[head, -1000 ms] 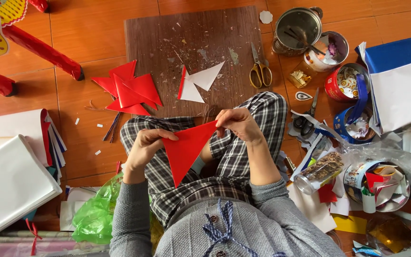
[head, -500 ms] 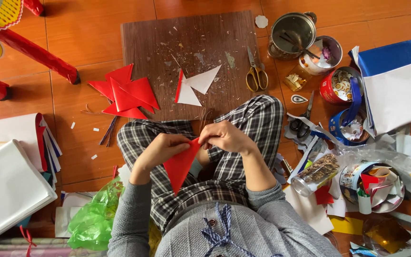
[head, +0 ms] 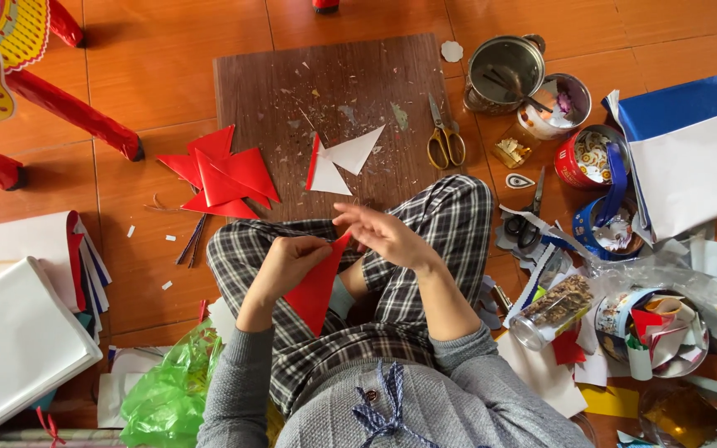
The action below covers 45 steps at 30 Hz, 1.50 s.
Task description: Folding and cutting red and white paper to create decorative star shapes while sitting on the floor.
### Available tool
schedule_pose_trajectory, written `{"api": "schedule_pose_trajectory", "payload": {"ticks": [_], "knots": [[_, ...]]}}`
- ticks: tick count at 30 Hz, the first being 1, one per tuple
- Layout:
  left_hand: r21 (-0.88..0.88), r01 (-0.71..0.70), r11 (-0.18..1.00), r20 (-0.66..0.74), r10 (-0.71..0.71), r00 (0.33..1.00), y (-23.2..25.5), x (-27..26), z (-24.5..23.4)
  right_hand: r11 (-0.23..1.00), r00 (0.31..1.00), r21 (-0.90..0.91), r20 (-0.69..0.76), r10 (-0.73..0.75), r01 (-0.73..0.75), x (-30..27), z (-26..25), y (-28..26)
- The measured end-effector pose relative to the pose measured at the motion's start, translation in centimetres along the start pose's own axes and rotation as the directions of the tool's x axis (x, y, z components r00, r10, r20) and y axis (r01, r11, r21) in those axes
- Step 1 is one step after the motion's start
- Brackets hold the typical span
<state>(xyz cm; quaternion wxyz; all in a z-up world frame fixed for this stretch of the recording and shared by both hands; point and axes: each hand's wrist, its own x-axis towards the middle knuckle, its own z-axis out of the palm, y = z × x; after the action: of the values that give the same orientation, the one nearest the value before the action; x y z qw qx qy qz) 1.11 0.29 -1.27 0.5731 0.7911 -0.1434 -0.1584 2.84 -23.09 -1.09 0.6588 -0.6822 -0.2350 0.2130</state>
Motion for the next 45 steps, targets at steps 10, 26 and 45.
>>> {"api": "schedule_pose_trajectory", "payload": {"ticks": [10, 26, 45], "knots": [[0.089, 0.002, 0.996, -0.205, 0.016, 0.979, -1.4, 0.4, 2.0, 0.974, 0.884, 0.221, -0.463, 0.07, 0.039, 1.5, 3.6, 4.3], [0.1, 0.011, 0.995, -0.256, 0.015, 0.967, -2.6, 0.3, 2.1, 0.97, 0.879, 0.24, -0.468, 0.091, 0.027, 1.4, 2.7, 4.3], [0.084, 0.073, 0.994, -0.214, -0.054, 0.975, -0.2, -0.8, -1.0, 0.916, 0.759, 0.371, -0.638, 0.129, 0.156, 1.1, -0.6, 4.6]]}}
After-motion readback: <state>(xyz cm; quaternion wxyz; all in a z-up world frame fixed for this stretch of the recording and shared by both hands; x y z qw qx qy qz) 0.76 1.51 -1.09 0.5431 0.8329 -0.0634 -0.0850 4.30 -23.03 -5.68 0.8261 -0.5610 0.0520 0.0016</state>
